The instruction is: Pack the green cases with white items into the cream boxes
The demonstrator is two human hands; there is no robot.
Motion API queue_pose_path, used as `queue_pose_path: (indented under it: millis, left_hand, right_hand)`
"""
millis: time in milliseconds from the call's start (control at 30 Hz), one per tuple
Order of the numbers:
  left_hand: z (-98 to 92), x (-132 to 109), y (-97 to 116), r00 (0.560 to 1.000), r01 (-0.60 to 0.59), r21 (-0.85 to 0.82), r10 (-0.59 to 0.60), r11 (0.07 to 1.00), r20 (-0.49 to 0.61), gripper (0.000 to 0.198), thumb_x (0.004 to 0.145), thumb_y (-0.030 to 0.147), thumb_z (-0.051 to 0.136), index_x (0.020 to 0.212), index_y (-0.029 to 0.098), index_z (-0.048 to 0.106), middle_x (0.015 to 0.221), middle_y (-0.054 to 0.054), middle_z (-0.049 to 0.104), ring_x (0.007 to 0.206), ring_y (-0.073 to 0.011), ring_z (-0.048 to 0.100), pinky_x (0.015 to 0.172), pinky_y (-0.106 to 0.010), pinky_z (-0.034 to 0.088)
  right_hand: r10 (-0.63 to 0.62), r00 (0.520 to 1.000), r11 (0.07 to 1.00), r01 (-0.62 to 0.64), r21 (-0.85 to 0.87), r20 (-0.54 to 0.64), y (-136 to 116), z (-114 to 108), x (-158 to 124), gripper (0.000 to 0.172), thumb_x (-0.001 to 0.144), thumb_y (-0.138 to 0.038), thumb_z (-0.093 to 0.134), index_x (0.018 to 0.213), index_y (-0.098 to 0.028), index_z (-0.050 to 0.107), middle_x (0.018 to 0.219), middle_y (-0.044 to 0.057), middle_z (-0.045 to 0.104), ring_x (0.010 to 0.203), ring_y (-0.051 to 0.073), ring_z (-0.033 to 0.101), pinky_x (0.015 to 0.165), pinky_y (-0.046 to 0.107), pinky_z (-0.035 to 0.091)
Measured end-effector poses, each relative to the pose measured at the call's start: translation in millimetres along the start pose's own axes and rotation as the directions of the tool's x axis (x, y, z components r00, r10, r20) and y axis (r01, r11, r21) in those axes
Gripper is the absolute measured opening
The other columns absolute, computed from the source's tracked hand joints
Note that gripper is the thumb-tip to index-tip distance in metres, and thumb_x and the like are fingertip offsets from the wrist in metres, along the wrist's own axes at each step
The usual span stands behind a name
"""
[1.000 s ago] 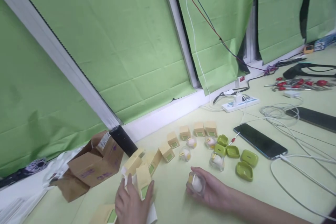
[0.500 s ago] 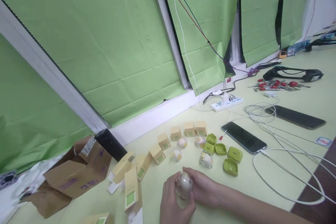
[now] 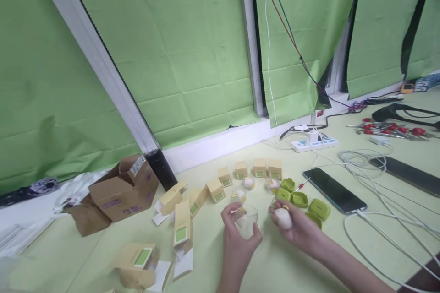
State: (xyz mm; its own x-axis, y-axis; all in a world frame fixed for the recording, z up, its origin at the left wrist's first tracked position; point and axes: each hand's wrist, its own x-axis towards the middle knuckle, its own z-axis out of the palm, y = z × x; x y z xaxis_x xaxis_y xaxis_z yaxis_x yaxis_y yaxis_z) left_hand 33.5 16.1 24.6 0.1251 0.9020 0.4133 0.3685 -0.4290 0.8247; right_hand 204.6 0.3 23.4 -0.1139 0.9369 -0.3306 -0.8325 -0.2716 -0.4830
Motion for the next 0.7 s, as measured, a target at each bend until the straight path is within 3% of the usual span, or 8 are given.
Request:
queue_pose_path:
  millis: [67, 167, 233, 300, 400, 500, 600, 700]
  left_hand:
    - [5.2, 1.4, -20.6, 0.992, 0.125, -0.047, -0.125, 0.991, 0.011, 0.040, 0.072, 0.022, 0.054, 0.108, 0.021, 0.038, 0.109, -0.009, 0.052, 0.098, -0.0218, 0.058, 0.086, -0.040, 0.045]
    - [12.4, 3.3, -49.7, 0.990, 0.137, -0.049, -0.136, 0.989, 0.031, 0.023, 0.070, 0.018, 0.054, 0.091, 0.021, 0.048, 0.105, -0.008, 0.056, 0.105, -0.0237, 0.053, 0.095, -0.043, 0.037]
    - [14.8, 3.3, -59.3, 0.990, 0.136, -0.062, -0.133, 0.989, 0.054, 0.019, 0.066, 0.016, 0.057, 0.083, 0.021, 0.050, 0.103, -0.008, 0.058, 0.108, -0.0254, 0.052, 0.096, -0.044, 0.035]
    - [14.8, 1.3, -57.8, 0.991, 0.134, -0.050, -0.133, 0.990, 0.023, 0.026, 0.065, 0.017, 0.061, 0.089, 0.020, 0.052, 0.114, -0.011, 0.056, 0.117, -0.0284, 0.044, 0.100, -0.047, 0.030]
    - [12.8, -7.5, -40.1, 0.994, 0.108, -0.026, -0.108, 0.994, -0.011, 0.034, 0.071, 0.024, 0.060, 0.104, 0.020, 0.053, 0.124, -0.013, 0.049, 0.123, -0.0293, 0.036, 0.103, -0.049, 0.024]
    - [10.9, -22.4, -19.5, 0.945, 0.253, -0.227, -0.190, 0.940, 0.265, 0.033, 0.082, 0.040, 0.051, 0.108, 0.020, 0.054, 0.110, -0.012, 0.058, 0.099, -0.0253, 0.054, 0.089, -0.044, 0.039]
    - [5.6, -34.6, -7.5, 0.861, 0.465, -0.561, -0.202, 0.685, 0.467, 0.045, 0.082, 0.048, 0.049, 0.117, 0.020, 0.050, 0.107, -0.012, 0.059, 0.089, -0.0229, 0.059, 0.080, -0.040, 0.044]
    - [-9.0, -33.8, -5.5, 0.907, 0.418, -0.797, -0.245, 0.436, 0.342, 0.039, 0.082, 0.043, 0.053, 0.110, 0.017, 0.054, 0.101, -0.011, 0.061, 0.090, -0.0211, 0.058, 0.082, -0.037, 0.043]
  right_hand:
    - [-0.120, 0.993, 0.977, 0.114, -0.181, -0.021, -16.0, -16.5, -22.3, 0.022, 0.075, -0.035, 0.066, 0.064, -0.020, 0.054, 0.054, -0.004, 0.055, 0.043, 0.009, 0.049, 0.034, 0.016, 0.029]
    - [-0.471, 0.875, 0.205, 0.233, -0.951, 0.112, -31.6, -53.6, -44.5, 0.024, 0.075, -0.048, 0.061, 0.080, -0.025, 0.062, 0.060, 0.000, 0.061, 0.051, 0.017, 0.056, 0.041, 0.022, 0.036]
    - [-0.536, 0.815, -0.247, 0.100, -0.964, 0.222, -34.8, -79.9, -48.4, 0.031, 0.076, -0.052, 0.055, 0.095, -0.029, 0.062, 0.070, 0.004, 0.067, 0.059, 0.023, 0.061, 0.047, 0.027, 0.038]
    - [-0.522, 0.816, -0.439, -0.006, -0.898, 0.250, -32.9, -98.0, -46.9, 0.029, 0.077, -0.051, 0.050, 0.091, -0.029, 0.062, 0.073, 0.006, 0.068, 0.059, 0.027, 0.062, 0.047, 0.029, 0.037]
    - [-0.452, 0.862, -0.416, 0.023, -0.909, 0.229, -23.5, -95.4, -44.4, 0.027, 0.081, -0.049, 0.046, 0.076, -0.026, 0.059, 0.067, 0.004, 0.065, 0.057, 0.024, 0.060, 0.048, 0.028, 0.038]
    - [-0.331, 0.898, -0.153, 0.252, -0.956, 0.290, -7.7, -58.7, -44.5, 0.028, 0.085, -0.048, 0.045, 0.076, -0.024, 0.056, 0.068, 0.002, 0.060, 0.061, 0.019, 0.057, 0.056, 0.026, 0.042]
    - [-0.172, 0.896, 0.062, 0.424, -0.903, 0.409, 11.7, -10.3, -38.6, 0.025, 0.085, -0.045, 0.049, 0.084, -0.023, 0.059, 0.074, 0.002, 0.061, 0.070, 0.018, 0.056, 0.063, 0.026, 0.043]
    - [-0.126, 0.890, 0.347, 0.453, -0.822, 0.438, 26.2, 27.9, -21.4, 0.030, 0.079, -0.047, 0.058, 0.096, -0.023, 0.053, 0.065, -0.003, 0.058, 0.061, 0.014, 0.055, 0.057, 0.024, 0.044]
